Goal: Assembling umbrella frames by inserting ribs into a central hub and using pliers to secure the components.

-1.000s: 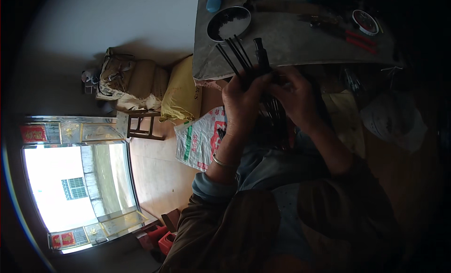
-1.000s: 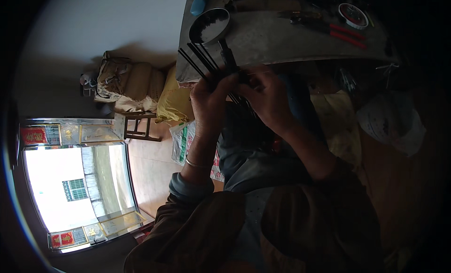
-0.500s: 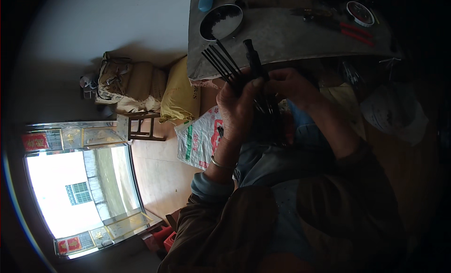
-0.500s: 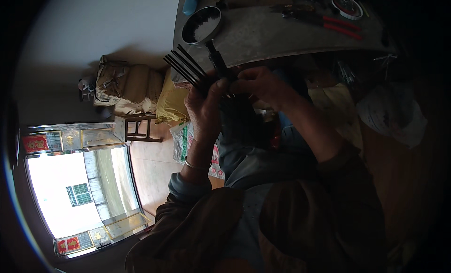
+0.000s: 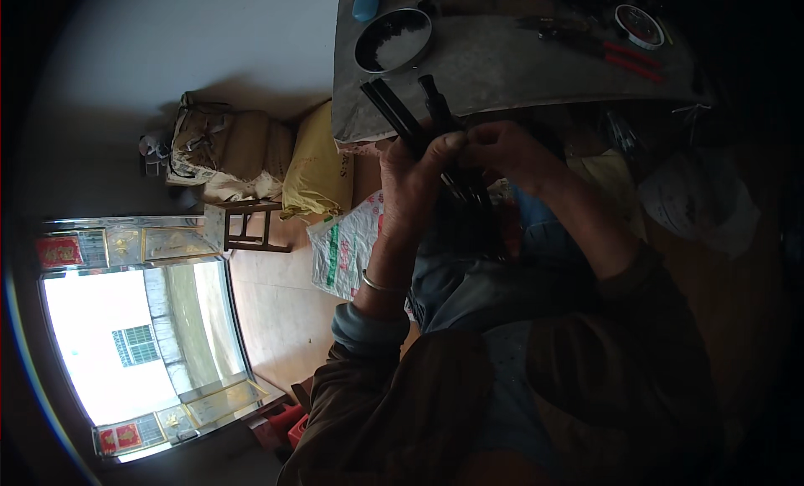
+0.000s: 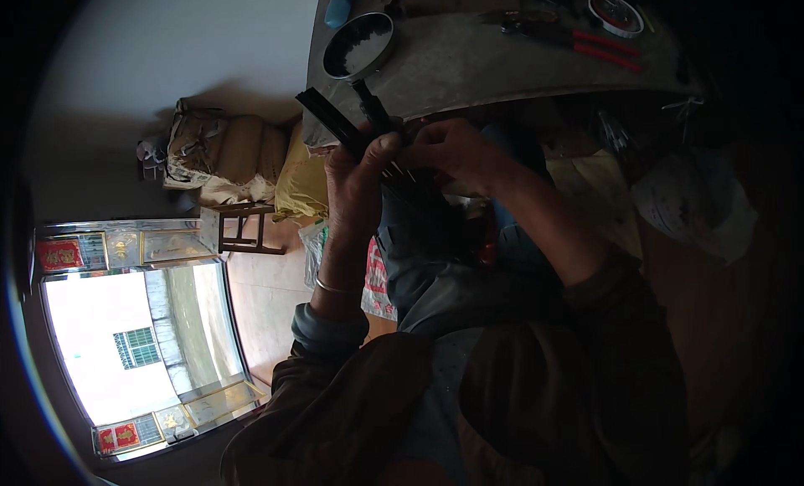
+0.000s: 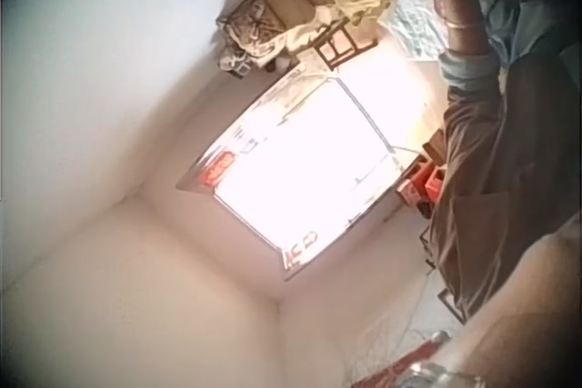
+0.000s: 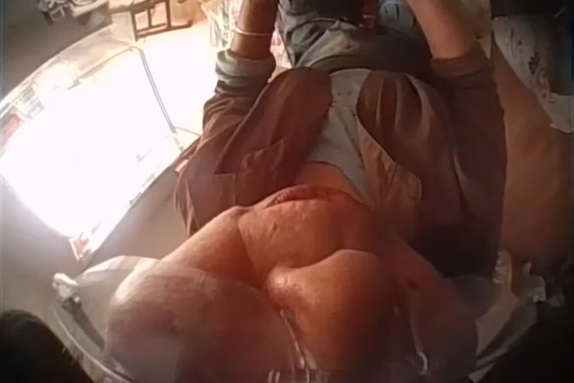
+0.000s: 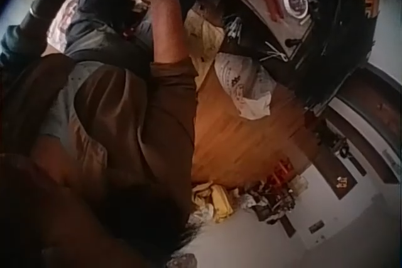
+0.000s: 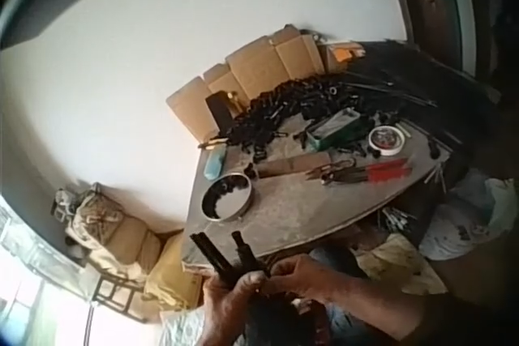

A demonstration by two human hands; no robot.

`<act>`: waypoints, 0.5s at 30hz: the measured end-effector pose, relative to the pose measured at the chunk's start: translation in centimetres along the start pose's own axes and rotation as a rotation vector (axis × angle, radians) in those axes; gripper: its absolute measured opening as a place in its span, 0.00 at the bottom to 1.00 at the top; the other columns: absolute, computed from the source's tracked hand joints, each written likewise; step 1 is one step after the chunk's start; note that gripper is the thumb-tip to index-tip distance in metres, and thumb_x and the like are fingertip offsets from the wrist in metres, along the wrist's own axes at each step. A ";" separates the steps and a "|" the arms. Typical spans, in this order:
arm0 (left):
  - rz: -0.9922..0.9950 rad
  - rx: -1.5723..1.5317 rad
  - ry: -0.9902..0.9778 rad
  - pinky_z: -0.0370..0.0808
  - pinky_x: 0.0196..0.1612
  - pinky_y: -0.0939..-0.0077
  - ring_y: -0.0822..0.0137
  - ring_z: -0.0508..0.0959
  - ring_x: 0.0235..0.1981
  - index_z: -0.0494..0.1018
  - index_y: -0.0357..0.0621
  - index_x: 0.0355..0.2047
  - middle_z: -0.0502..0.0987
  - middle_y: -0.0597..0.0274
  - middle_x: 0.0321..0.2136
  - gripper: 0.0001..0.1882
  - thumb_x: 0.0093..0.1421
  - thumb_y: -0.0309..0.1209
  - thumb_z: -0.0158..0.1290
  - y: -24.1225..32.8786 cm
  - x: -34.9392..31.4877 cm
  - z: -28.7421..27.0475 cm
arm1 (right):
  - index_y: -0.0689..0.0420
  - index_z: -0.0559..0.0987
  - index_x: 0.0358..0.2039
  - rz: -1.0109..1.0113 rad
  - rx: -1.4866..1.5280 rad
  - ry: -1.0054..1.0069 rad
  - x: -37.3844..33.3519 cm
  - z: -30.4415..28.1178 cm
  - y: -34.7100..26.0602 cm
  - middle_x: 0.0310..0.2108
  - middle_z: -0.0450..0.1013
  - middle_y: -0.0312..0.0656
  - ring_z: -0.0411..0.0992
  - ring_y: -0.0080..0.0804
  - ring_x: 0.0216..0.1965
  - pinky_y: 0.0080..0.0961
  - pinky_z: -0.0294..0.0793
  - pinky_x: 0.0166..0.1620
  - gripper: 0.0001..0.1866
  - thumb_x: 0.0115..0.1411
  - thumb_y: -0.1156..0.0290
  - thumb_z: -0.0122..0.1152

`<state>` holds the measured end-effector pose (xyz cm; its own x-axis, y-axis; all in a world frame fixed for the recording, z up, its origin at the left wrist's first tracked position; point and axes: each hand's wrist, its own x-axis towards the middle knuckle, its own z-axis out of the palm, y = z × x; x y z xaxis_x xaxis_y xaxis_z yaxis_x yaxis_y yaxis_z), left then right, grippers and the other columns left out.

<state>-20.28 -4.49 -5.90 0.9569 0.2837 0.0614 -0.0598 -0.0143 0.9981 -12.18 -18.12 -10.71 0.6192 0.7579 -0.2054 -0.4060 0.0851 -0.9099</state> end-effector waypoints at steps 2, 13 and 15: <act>-0.012 -0.050 0.016 0.73 0.36 0.81 0.76 0.76 0.31 0.76 0.37 0.40 0.79 0.65 0.30 0.14 0.56 0.31 0.60 -0.3 0.1 -0.3 | 0.56 0.75 0.22 -0.017 -0.098 0.065 -0.4 0.5 -0.1 0.19 0.69 0.31 0.68 0.17 0.21 0.16 0.66 0.24 0.17 0.51 0.56 0.69; -0.041 -0.188 0.015 0.73 0.37 0.80 0.76 0.76 0.31 0.76 0.39 0.37 0.78 0.66 0.29 0.10 0.56 0.30 0.59 -1.2 0.1 -0.6 | 0.59 0.77 0.28 -0.025 -0.086 0.077 -1.0 0.6 -0.2 0.23 0.72 0.34 0.70 0.18 0.23 0.16 0.71 0.25 0.15 0.52 0.59 0.67; -0.047 -0.204 0.008 0.73 0.36 0.81 0.76 0.75 0.31 0.76 0.39 0.37 0.78 0.66 0.29 0.10 0.56 0.30 0.58 -1.0 -0.2 -0.2 | 0.59 0.77 0.30 -0.008 -0.028 0.065 -0.8 0.4 0.2 0.24 0.72 0.34 0.71 0.19 0.24 0.16 0.72 0.25 0.15 0.52 0.59 0.67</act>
<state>-20.45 -4.38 -6.91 0.9577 0.2875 0.0138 -0.0723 0.1938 0.9784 -13.02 -18.50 -10.58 0.6649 0.7137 -0.2205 -0.3828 0.0720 -0.9210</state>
